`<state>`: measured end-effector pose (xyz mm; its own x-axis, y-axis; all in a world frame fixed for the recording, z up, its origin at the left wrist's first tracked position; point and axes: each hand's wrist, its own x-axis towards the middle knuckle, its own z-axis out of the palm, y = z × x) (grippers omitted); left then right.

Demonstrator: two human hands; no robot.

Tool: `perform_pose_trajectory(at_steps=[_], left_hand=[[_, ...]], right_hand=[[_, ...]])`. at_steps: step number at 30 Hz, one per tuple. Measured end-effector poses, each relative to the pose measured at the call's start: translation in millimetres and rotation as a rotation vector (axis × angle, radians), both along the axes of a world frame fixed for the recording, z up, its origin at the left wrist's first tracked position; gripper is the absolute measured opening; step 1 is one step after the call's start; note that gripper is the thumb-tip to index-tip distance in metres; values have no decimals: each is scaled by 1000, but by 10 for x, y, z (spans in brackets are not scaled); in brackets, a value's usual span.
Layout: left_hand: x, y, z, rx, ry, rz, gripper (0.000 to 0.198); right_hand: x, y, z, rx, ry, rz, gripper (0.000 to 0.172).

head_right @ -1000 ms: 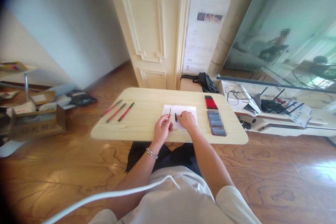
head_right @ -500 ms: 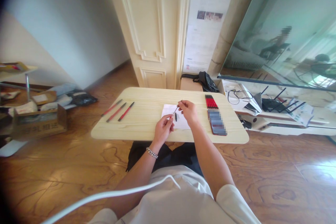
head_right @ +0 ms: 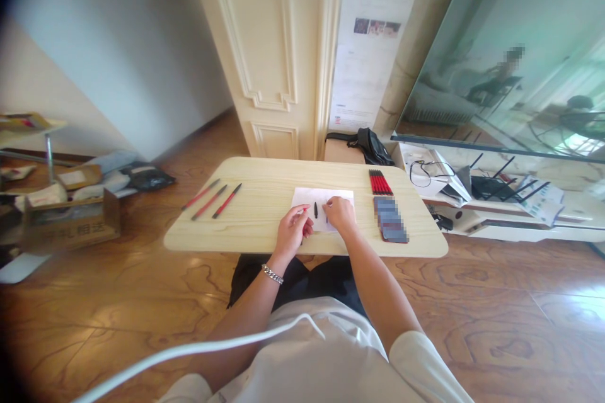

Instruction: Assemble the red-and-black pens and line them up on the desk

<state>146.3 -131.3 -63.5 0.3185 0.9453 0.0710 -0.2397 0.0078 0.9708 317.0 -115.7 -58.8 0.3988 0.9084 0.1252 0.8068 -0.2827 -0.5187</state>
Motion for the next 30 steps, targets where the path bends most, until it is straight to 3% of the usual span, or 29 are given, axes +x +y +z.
perform_pose_trajectory(at_steps=[4,9,11,14,21,30], left_hand=[[29,-11,36,-90,-43,-22,48],[118,-71,123,-179,-80,-28,50],[133,-93,158,-219,-63,-20,53],[120,-118,216,-279,-57,-38,53],[86,-171,316,-318,-75,-113,52],[75,-163,285,-262,-32,-196,55]], right_hand=[[-79,-111,73,164,204,18,27],[-386,-390,114,175,953,308,38],[-495,-475,116,188,1192,344,37],[-561,-542,119,200,1383,348,35],[-511,-606,153,125,1438,337,32],[-436,-609,166,83,1327,321,34]])
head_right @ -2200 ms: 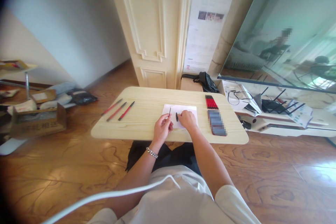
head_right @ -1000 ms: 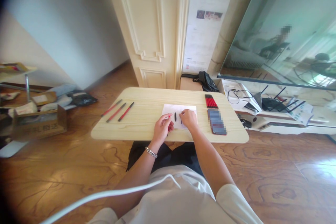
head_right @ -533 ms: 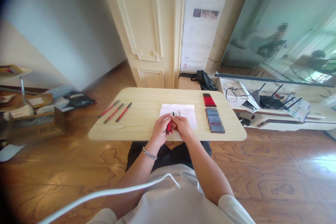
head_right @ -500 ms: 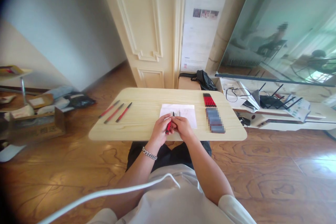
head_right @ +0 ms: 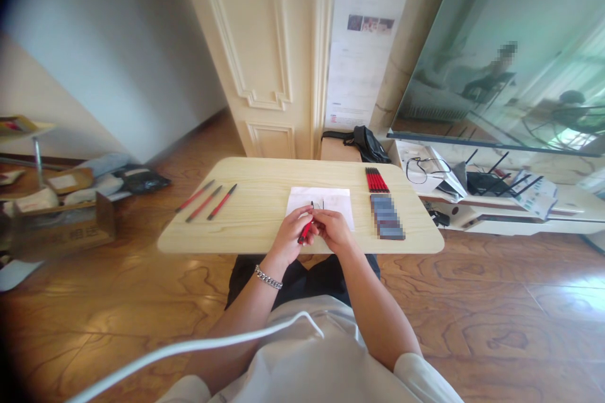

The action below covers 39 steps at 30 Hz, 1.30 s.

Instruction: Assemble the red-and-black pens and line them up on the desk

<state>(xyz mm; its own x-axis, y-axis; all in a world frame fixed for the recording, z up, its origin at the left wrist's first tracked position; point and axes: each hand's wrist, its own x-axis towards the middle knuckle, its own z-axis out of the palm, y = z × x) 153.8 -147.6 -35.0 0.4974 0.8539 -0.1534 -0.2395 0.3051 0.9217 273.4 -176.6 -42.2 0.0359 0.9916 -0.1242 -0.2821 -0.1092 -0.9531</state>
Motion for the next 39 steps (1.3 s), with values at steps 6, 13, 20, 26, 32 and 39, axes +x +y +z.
perform_pose_trajectory(at_steps=[6,13,20,26,32,39], left_hand=[[-49,92,-85,240,80,29,53],[-24,101,-254,328,86,152,48],[-64,58,-215,309,59,174,46],[-57,43,-227,406,51,302,44],[-61,34,-241,408,40,360,44],[-60,15,-212,381,55,366,47]], right_hand=[[333,229,-74,96,-403,-345,32],[486,324,-156,22,-1200,-310,22],[405,299,-203,4,-1286,-374,24],[94,37,-95,184,-842,-265,23],[-156,-159,-72,182,-557,-234,38],[-218,-168,-94,180,-536,-254,47]])
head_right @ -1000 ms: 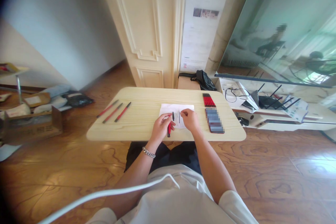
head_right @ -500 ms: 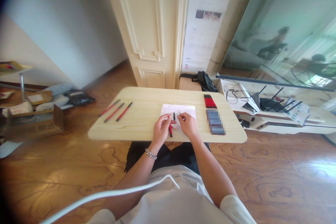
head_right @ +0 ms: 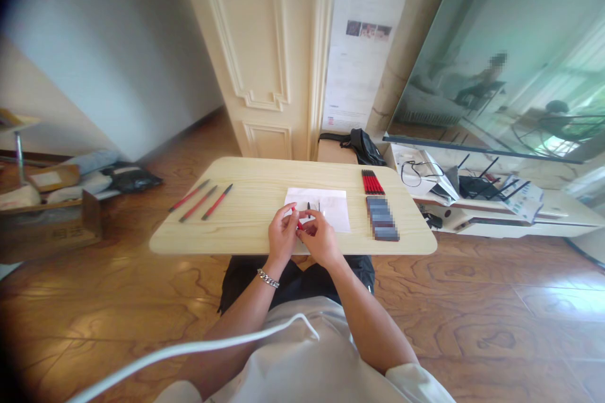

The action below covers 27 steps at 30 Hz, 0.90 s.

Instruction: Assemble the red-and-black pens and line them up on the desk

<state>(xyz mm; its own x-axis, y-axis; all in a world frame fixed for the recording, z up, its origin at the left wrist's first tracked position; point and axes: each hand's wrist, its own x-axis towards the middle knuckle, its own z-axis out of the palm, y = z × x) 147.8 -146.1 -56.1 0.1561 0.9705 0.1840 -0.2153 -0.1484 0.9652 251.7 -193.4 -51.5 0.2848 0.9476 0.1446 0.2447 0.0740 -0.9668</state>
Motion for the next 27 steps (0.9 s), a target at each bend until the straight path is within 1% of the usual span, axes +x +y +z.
perform_pose_trajectory(at_steps=[3,5,9,13,16,19,23,27], left_hand=[[9,0,-12,30,3,6,49],[21,3,-31,61,33,25,45],[50,2,-78,133,197,41,30],[69,-15,-105,214,373,16,23],[78,-24,-112,261,436,4,19],[84,-27,-115,288,475,-2,15],[89,-29,-116,315,543,-16,15],[84,-30,-99,349,592,-29,17]], right_hand=[[54,16,4,7,-57,-37,44],[153,44,9,4,-125,-81,40],[444,125,38,-39,-353,-233,28],[660,193,59,-175,-605,-355,25],[695,218,10,-269,-750,-374,25],[661,222,-72,-287,-853,-357,26],[625,217,-142,-249,-890,-372,27],[670,222,-162,-172,-765,-400,28]])
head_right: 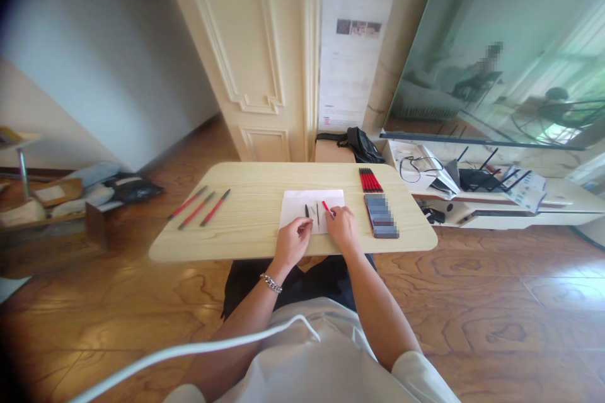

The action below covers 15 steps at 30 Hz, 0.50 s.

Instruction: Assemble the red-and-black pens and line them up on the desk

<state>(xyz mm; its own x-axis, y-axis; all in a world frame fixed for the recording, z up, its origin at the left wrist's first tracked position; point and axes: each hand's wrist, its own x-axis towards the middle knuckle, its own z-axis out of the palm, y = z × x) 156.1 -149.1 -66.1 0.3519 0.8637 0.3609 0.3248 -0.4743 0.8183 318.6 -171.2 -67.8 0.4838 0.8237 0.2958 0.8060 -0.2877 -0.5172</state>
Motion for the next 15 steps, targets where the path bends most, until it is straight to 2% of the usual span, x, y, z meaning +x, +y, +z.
perform_pose_trajectory(at_steps=[5,9,12,15], left_hand=[[-7,9,44,68,-71,17,19],[-1,8,21,68,-120,72,23],[-1,-2,-33,32,-178,65,25],[-10,-16,-72,3,-220,54,27]], right_hand=[[114,-11,-37,227,302,-92,38],[166,-34,-65,355,476,-118,44],[166,-55,-64,372,458,-133,44],[141,-62,-24,269,314,-120,41]])
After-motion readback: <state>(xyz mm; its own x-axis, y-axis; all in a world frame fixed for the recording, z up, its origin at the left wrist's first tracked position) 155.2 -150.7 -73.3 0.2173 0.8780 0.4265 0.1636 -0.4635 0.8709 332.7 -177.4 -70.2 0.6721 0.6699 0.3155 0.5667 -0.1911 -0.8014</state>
